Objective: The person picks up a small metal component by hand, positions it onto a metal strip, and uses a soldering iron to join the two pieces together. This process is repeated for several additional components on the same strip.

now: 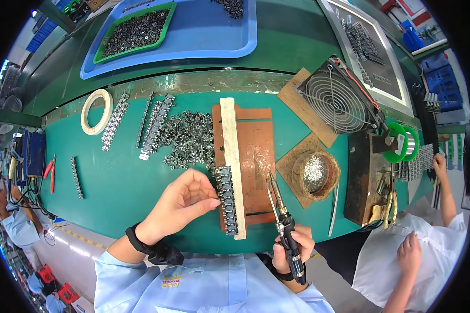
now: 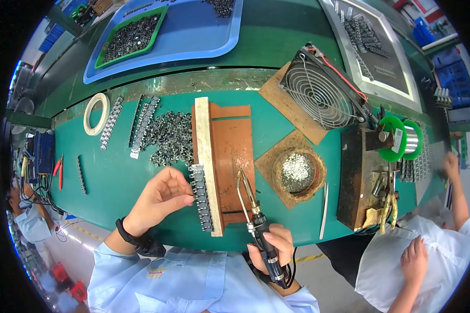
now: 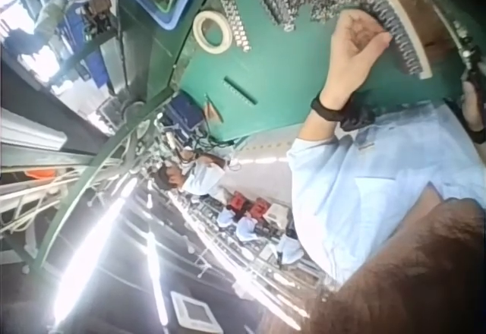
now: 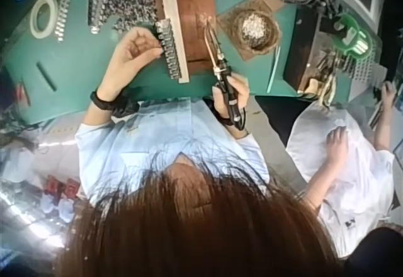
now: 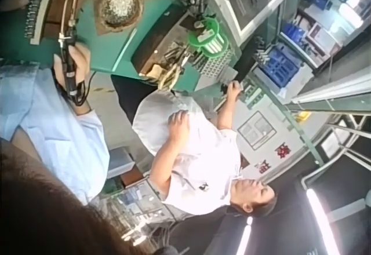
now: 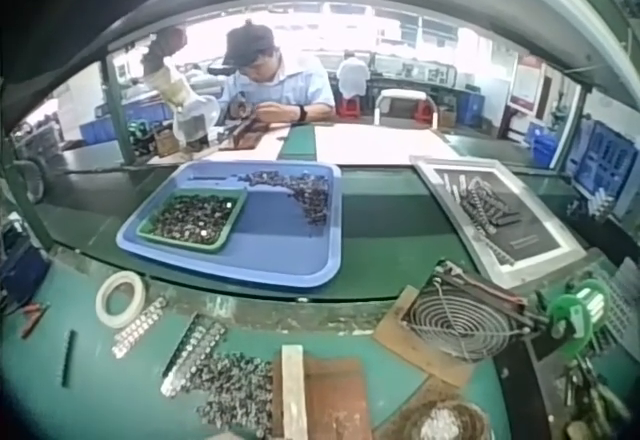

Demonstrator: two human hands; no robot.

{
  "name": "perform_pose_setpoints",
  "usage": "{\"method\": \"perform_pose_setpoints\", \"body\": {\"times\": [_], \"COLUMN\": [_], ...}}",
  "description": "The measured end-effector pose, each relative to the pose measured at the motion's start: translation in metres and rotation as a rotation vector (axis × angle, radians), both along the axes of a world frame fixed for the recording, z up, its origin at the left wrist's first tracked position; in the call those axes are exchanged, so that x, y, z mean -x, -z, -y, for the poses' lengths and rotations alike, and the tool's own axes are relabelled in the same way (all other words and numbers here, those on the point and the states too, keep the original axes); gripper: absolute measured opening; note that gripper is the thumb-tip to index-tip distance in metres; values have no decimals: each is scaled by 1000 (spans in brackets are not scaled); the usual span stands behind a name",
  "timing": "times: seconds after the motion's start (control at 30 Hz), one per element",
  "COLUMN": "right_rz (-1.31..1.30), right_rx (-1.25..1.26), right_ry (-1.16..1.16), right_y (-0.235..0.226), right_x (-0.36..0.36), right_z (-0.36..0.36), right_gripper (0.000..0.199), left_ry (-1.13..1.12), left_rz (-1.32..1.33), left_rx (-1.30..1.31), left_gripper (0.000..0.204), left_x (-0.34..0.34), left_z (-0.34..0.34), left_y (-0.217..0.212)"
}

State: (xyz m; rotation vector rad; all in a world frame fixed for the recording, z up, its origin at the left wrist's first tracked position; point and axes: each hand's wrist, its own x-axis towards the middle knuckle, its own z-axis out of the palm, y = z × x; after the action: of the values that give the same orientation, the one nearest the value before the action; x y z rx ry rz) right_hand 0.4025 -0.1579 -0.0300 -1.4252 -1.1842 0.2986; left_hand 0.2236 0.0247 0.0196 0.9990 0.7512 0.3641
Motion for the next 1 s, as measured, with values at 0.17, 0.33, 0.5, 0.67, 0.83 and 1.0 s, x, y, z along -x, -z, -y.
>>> {"method": "perform_pose_setpoints", "body": {"times": [0.17, 0.33, 0.5, 0.67, 0.83, 1.0], "right_rz": [-25, -32, 11, 1, -159, -141], "right_rx": [1, 2, 1, 7, 29, 12], "right_ry": [-8, -12, -11, -2, -8, -160], "right_y": [0, 1, -1, -1, -6, -29], "right_x": [1, 0, -1, 0, -1, -9], "right_z": [0, 0, -1, 1, 6, -1], "right_gripper": [41, 40, 40, 41, 43, 42], "left_ry": [22, 10, 23, 51, 25, 23], "left_rz": [22, 17, -38, 12, 81, 66], "left_rx": [-52, -5, 109, 179, 203, 214], "left_gripper": [22, 18, 14, 14, 17, 21], "left_x": [-3, -3, -3, -1, 1, 0], "left_z": [0, 0, -1, -4, -6, -9], "left_y": [6, 6, -1, 3, 9, 9]}}
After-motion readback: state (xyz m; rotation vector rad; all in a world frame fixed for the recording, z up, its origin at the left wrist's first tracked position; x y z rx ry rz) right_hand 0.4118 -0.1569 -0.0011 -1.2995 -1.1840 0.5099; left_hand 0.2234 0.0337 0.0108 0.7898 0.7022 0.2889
